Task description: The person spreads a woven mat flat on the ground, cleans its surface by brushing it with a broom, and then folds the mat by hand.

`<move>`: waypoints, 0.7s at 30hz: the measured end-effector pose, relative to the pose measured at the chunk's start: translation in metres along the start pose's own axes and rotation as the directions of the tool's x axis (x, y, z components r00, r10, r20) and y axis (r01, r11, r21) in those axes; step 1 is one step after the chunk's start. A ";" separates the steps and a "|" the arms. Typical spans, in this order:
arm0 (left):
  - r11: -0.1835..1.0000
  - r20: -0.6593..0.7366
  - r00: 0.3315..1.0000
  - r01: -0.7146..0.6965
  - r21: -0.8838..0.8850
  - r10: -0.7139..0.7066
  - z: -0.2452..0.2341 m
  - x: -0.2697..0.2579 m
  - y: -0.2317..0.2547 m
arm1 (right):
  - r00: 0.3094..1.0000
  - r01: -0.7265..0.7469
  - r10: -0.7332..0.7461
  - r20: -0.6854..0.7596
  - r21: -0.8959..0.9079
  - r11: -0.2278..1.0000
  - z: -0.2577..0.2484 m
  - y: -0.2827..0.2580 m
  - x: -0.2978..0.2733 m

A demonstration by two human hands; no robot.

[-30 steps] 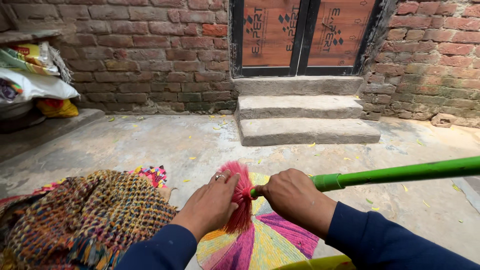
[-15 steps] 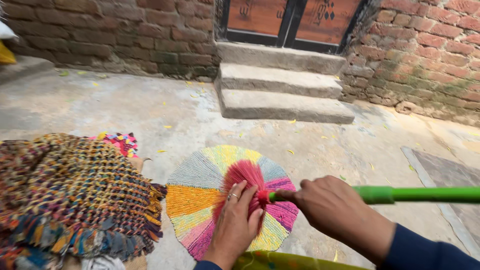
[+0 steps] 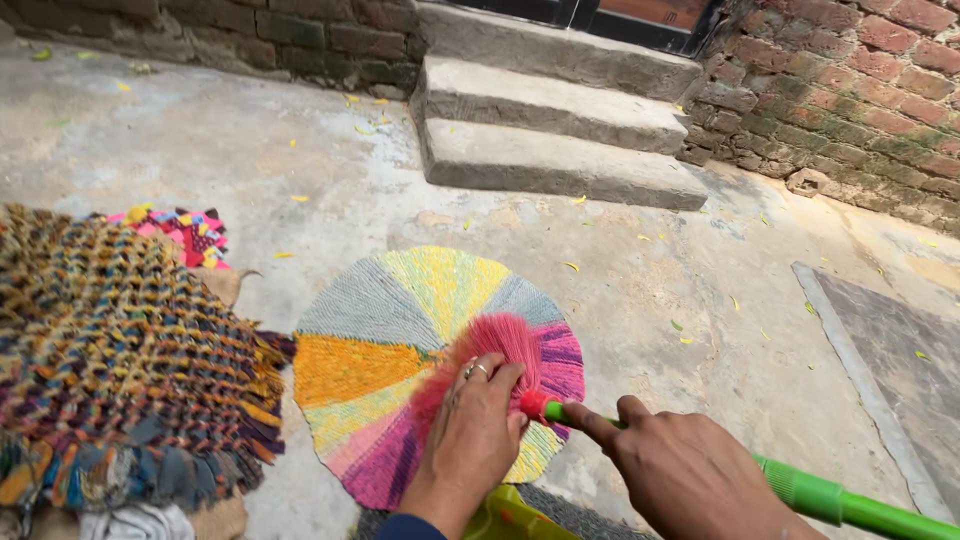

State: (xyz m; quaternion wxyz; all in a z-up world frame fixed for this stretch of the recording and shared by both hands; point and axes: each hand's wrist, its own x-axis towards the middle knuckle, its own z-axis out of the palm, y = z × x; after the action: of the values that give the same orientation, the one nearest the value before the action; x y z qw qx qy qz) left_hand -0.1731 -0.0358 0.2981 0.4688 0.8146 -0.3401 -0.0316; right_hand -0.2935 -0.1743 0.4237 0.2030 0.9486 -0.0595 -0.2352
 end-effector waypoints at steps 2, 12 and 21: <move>0.990 0.057 0.996 -0.078 0.119 0.072 0.003 0.003 0.001 | 0.995 0.014 -0.004 -0.096 0.108 0.994 0.001 0.001 -0.004; 0.964 0.180 0.973 0.095 0.247 -0.142 -0.050 -0.038 0.049 | 0.681 0.377 -0.281 -0.676 -0.005 0.926 -0.025 -0.009 -0.002; 0.966 -0.123 0.972 -0.174 0.194 0.200 -0.038 -0.023 0.009 | 0.881 0.258 -0.211 -0.425 0.058 0.964 -0.037 -0.024 0.016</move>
State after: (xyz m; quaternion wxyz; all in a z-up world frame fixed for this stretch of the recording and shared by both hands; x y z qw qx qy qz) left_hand -0.1812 0.0034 0.3200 0.4165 0.8183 -0.3828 0.1020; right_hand -0.2615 -0.1425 0.4362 0.1272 0.9869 0.0871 -0.0475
